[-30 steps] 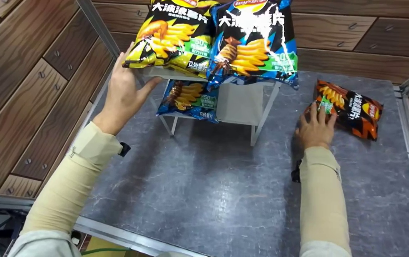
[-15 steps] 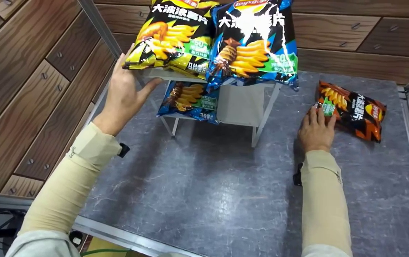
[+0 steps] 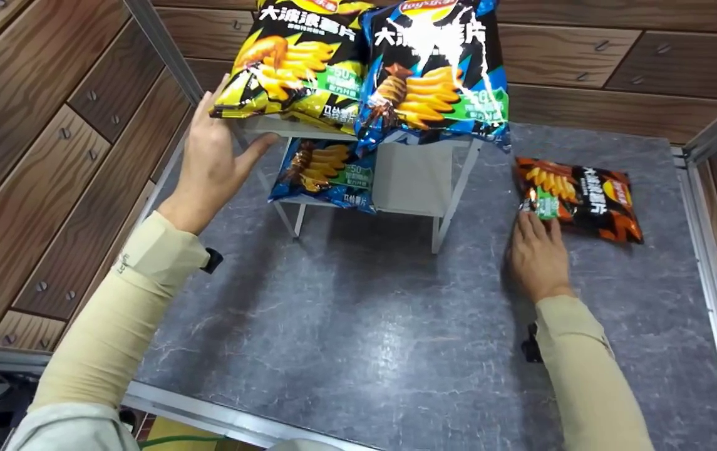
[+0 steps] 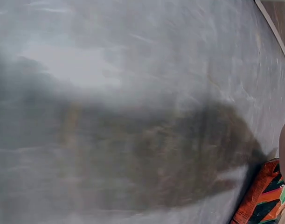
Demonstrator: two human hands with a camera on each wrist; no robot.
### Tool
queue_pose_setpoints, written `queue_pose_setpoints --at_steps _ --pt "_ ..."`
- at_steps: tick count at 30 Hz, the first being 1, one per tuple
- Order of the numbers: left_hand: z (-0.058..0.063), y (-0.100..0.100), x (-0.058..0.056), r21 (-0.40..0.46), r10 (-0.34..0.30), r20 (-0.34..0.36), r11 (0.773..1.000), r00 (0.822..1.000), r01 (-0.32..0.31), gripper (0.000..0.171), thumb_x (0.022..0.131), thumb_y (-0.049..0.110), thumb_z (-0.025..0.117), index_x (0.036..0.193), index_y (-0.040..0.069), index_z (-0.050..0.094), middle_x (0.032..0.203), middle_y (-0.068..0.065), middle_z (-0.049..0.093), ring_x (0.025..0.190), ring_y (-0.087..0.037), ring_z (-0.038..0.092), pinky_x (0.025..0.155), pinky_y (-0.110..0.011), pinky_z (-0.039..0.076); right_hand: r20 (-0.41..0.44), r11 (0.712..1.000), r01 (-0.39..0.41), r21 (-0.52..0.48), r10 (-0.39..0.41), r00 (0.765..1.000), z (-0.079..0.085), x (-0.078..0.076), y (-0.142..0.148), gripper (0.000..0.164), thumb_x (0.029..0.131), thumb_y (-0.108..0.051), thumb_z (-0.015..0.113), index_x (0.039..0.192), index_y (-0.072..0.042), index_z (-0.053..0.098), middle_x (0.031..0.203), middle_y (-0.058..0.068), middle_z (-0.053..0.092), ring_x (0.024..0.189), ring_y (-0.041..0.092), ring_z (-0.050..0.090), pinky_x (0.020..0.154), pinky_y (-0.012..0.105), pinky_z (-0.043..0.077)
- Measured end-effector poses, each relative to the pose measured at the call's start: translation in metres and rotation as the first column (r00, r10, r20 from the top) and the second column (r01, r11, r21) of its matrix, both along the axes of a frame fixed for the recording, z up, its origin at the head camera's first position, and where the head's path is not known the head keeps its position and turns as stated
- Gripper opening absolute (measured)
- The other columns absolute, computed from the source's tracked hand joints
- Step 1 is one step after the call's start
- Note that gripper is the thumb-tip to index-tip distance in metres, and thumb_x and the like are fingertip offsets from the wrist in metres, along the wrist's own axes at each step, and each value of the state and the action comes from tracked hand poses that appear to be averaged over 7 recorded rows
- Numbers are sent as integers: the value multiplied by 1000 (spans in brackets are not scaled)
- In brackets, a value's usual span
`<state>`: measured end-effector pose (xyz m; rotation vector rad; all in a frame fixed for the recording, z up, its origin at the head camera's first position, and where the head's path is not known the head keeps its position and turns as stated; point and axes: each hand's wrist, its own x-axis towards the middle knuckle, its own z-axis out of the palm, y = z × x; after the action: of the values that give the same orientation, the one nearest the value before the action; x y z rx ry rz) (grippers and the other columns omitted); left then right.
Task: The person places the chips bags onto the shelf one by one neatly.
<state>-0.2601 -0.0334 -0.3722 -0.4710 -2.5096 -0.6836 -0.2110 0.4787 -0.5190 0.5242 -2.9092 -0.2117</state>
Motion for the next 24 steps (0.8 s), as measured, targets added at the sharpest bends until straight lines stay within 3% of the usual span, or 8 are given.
queue_pose_setpoints --at_steps 4,9,17,20,24 --pt "0 -1 0 -5 9 9 1000 1000 -9 72 95 53 55 139 -4 53 165 -10 24 154 -23 21 129 -34 4 -77 995 -93 -26 91 993 -5 15 -4 52 82 -11 67 127 14 58 139 29 54 130 44 49 113 63 33" --pt "1 -2 0 0 17 16 1000 1000 -17 72 95 52 56 136 -7 55 165 -10 25 153 -23 22 129 -35 5 -122 989 -148 -11 146 982 -9 32 -4 54 78 -11 70 126 11 60 139 27 55 130 42 50 114 62 34" --pt "1 0 0 2 5 18 1000 1000 -5 73 95 53 56 139 -6 52 165 -10 24 154 -23 21 129 -35 5 -61 985 -173 17 174 983 -7 63 4 58 77 -15 70 128 10 59 141 26 54 132 42 49 115 62 32" --pt "1 1 1 0 4 14 1000 1000 -4 74 95 53 55 140 -5 51 165 -9 24 154 -23 21 129 -37 7 -59 986 -168 -15 167 984 -1 67 4 52 77 -14 70 123 9 63 132 28 59 126 45 52 110 63 37" --pt "1 2 1 2 4 11 1000 1000 -4 73 95 53 56 141 -4 50 165 -9 24 153 -23 22 129 -38 8 -136 978 -187 -90 174 975 7 57 0 38 77 -9 68 110 10 64 108 31 65 105 49 59 97 64 46"
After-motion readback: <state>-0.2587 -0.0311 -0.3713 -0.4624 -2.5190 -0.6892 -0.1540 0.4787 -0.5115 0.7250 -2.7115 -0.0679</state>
